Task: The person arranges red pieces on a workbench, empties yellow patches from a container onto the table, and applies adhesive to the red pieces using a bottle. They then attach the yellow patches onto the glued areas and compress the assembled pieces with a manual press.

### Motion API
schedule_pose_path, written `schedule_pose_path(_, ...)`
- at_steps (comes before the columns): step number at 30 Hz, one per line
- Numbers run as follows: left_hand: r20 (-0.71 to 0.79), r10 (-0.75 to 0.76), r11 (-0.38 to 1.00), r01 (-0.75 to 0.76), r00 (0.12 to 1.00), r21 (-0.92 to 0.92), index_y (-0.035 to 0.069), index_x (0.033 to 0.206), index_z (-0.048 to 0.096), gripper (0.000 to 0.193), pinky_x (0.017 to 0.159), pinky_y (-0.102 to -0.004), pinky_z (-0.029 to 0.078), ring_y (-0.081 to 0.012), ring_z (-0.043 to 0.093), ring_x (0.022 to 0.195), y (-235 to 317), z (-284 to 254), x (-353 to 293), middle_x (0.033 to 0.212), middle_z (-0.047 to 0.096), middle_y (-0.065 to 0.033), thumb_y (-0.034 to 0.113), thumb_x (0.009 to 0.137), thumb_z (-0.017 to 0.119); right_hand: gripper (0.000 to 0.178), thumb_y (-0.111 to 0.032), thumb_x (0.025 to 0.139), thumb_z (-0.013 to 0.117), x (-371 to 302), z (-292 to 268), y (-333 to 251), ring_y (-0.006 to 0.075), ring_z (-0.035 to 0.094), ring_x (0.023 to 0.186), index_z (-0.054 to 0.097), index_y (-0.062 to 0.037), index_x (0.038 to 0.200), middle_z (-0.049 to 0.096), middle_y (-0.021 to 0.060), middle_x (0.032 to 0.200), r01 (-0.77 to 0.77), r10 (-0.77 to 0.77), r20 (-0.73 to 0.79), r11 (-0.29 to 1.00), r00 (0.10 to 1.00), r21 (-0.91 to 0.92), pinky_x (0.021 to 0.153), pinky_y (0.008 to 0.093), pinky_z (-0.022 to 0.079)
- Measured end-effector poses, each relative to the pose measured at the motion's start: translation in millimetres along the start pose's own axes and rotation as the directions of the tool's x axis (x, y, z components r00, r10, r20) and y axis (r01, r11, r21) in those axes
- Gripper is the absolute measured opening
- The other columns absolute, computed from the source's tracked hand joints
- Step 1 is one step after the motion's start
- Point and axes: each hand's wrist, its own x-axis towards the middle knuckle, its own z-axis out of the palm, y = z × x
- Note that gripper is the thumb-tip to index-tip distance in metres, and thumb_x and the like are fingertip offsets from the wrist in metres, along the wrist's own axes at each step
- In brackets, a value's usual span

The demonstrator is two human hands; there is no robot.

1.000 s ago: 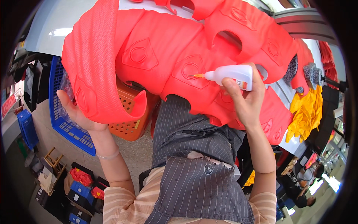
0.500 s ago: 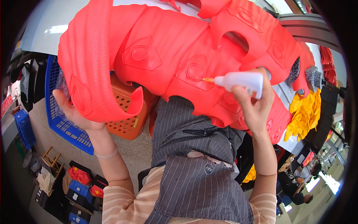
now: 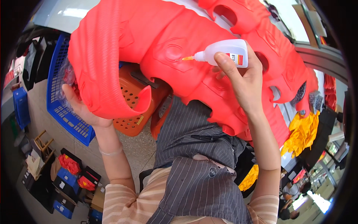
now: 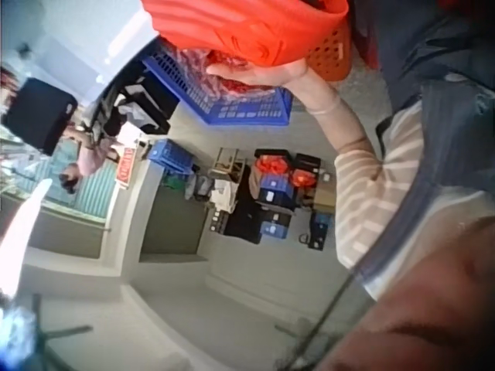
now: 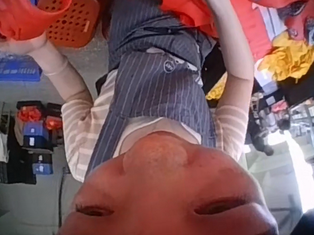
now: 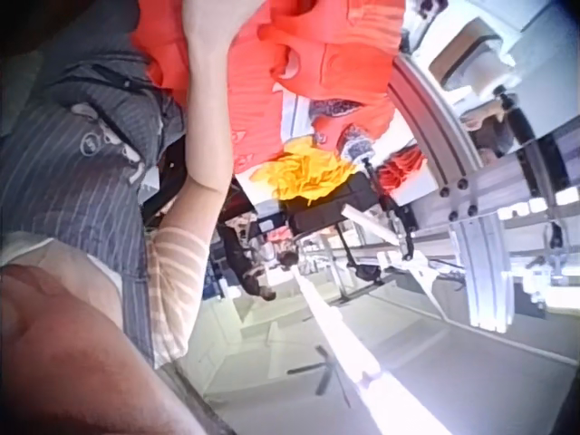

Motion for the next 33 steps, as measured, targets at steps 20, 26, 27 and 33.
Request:
schedule_pose_path(20,-0.12,0.043,0.998,-0.038,0.992,0.047,0.0,0.122,0.047,0.057,0.048,-0.021,0.039,-0.0095,0.05,0.065,15.2,-16.3,1.2,0.097,0.059,-0.0119,0.049,0.091,0.049,0.026,-0.018,0.08,0.072,8.3,10.7,-14.1,0.0067,0.054,0.072,0.056,-0.002,0.093,0.055,0.001,0.075,0.295,-0.245,0.166,0.826,0.955,-0.481,0.062,0.0213,0.046)
schedule_pose_path(26,0.223,-0.088,0.954,0.147,0.971,-0.263,0.006,0.138,0.034,0.065,0.107,-0.0429,0.031,-0.0278,0.04,0.127,34.7,-48.4,3.8,0.14,0.039,-0.0122,0.049,0.091,0.048,0.036,-0.029,0.09,0.058,31.3,11.1,-6.1,0.0141,0.061,0.071,0.057,0.0051,0.103,0.064,0.0126,0.088,-0.07,0.07,-0.001,0.997,0.998,-0.018,0.055,0.0268,0.049)
schedule_pose_path(27,0.229,-0.08,0.954,0.141,0.97,-0.265,0.006,0.138,0.034,0.065,0.107,-0.0429,0.031,-0.0278,0.04,0.127,35.6,-46.9,2.3,0.14,0.039,-0.0122,0.049,0.091,0.048,0.037,-0.03,0.091,0.057,37.8,16.3,-6.3,0.0138,0.061,0.071,0.056,0.0048,0.104,0.063,0.0121,0.088,-0.135,0.133,0.03,0.986,0.991,0.097,0.056,0.0263,0.049)
schedule_pose_path(33,0.142,-0.039,0.977,0.067,0.989,-0.202,0.004,0.139,0.033,0.072,0.108,-0.0423,0.03,-0.028,0.039,0.128,40.9,-43.9,-0.4,0.142,0.037,-0.0126,0.054,0.089,0.047,0.037,-0.031,0.089,0.06,78.1,61.2,-11.4,0.0125,0.06,0.07,0.057,0.0016,0.105,0.064,0.0104,0.088,-0.085,0.056,0.176,0.982,0.983,0.166,0.058,0.0251,0.049)
